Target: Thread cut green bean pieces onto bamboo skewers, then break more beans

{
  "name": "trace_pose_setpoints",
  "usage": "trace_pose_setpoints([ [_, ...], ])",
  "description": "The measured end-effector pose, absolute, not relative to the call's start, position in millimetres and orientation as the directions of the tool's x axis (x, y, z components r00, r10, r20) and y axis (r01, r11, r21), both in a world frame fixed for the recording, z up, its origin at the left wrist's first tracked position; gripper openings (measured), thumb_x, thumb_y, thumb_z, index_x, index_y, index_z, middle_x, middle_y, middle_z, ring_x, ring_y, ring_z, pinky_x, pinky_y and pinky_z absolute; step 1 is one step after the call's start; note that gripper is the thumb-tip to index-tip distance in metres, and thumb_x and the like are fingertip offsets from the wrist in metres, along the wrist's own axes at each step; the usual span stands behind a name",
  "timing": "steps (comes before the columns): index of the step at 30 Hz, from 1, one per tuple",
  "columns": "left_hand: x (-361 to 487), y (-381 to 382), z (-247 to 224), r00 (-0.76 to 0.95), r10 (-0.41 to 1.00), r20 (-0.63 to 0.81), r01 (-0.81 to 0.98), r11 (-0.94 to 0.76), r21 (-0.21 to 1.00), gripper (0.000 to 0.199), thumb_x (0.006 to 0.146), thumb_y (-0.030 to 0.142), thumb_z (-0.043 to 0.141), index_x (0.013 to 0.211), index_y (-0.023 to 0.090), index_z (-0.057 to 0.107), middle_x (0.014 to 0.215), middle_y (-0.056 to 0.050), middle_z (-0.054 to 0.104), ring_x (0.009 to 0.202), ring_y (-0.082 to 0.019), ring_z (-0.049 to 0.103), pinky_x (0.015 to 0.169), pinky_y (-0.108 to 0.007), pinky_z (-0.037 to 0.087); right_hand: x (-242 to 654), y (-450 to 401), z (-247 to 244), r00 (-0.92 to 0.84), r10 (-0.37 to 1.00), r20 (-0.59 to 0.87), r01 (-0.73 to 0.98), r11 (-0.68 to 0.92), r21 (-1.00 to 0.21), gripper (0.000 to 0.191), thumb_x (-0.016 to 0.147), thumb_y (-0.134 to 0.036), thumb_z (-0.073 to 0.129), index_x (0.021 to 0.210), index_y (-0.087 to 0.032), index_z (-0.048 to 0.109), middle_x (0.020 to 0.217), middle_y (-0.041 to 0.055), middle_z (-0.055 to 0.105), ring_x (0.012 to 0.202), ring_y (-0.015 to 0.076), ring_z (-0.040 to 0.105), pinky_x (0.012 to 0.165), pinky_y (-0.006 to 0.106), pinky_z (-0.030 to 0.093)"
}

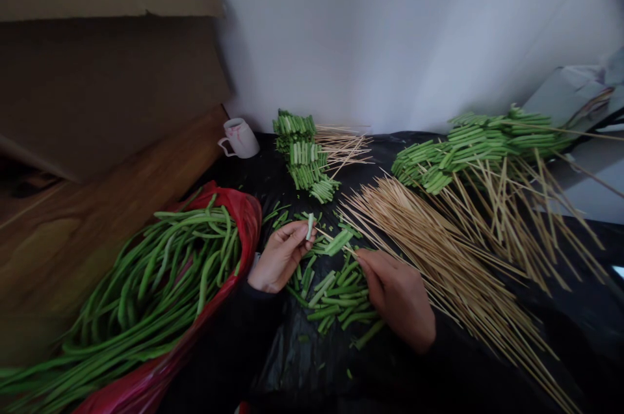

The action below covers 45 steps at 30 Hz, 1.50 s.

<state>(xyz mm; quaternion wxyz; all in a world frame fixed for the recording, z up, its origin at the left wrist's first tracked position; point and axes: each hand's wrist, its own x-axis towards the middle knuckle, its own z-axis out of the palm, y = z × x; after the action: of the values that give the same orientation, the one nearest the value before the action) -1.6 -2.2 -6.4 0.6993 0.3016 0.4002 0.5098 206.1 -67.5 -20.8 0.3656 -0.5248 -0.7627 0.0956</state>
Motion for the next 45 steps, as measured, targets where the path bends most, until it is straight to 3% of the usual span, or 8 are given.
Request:
trace_pose_setpoints([
  [10,-0.7,-1.5,-11.3,0.107,0.975,-0.193,-0.404,0.22,0.888,0.027,0.068,0.027,0.083,0.092,0.016,0.076,0.077,-0.003,0.072,0.07,-0.008,0.061,0.069,-0.018,0.05,205.5,-67.9,-18.9,-0.188,0.89,0.415,0.758,0.401,-0.515,0.025,0.097,-0.018,0.041,0.103,-0.02,0.066,0.089,0.0045,0.07,0.086,0.0153,0.067,0.077,0.024,0.048],
  [20,0.9,-1.1,-5.0,0.05,0.976,-0.212,-0.367,0.215,0.905,0.025,0.059,0.029,0.087,0.079,0.016,0.079,0.08,-0.004,0.074,0.071,-0.011,0.062,0.072,-0.023,0.05,205.9,-68.4,-19.6,-0.2,0.897,0.394,0.767,0.393,-0.506,0.026,0.095,-0.016,0.041,0.103,-0.02,0.065,0.088,0.004,0.069,0.082,0.0155,0.067,0.072,0.024,0.047],
  [27,0.7,-2.7,-4.9,0.079,0.979,-0.189,-0.261,0.203,0.944,0.024,0.062,0.028,0.085,0.08,0.015,0.079,0.076,-0.004,0.074,0.071,-0.012,0.061,0.073,-0.023,0.048,206.1,-68.6,-22.6,-0.209,0.895,0.394,0.762,0.401,-0.509,0.026,0.093,-0.013,0.042,0.104,-0.019,0.065,0.089,0.0045,0.069,0.084,0.0167,0.067,0.077,0.026,0.049],
  [39,1.3,-3.6,-2.6,0.141,0.96,-0.24,-0.367,0.276,0.888,0.022,0.062,0.023,0.086,0.078,0.015,0.075,0.071,-0.001,0.072,0.066,-0.007,0.062,0.067,-0.016,0.048,203.5,-69.6,-19.4,-0.192,0.884,0.426,0.731,0.418,-0.539,0.026,0.09,-0.008,0.044,0.099,-0.019,0.065,0.093,0.0053,0.07,0.089,0.0161,0.067,0.081,0.024,0.048],
  [45,-1.0,-3.9,-3.6,0.173,0.951,-0.257,-0.364,0.304,0.88,0.024,0.058,0.024,0.088,0.076,0.014,0.075,0.068,0.0,0.07,0.063,-0.007,0.06,0.064,-0.016,0.047,202.5,-70.7,-19.0,-0.19,0.881,0.433,0.713,0.427,-0.556,0.026,0.09,-0.007,0.042,0.093,-0.019,0.065,0.087,0.0042,0.069,0.083,0.0155,0.067,0.076,0.024,0.048],
])
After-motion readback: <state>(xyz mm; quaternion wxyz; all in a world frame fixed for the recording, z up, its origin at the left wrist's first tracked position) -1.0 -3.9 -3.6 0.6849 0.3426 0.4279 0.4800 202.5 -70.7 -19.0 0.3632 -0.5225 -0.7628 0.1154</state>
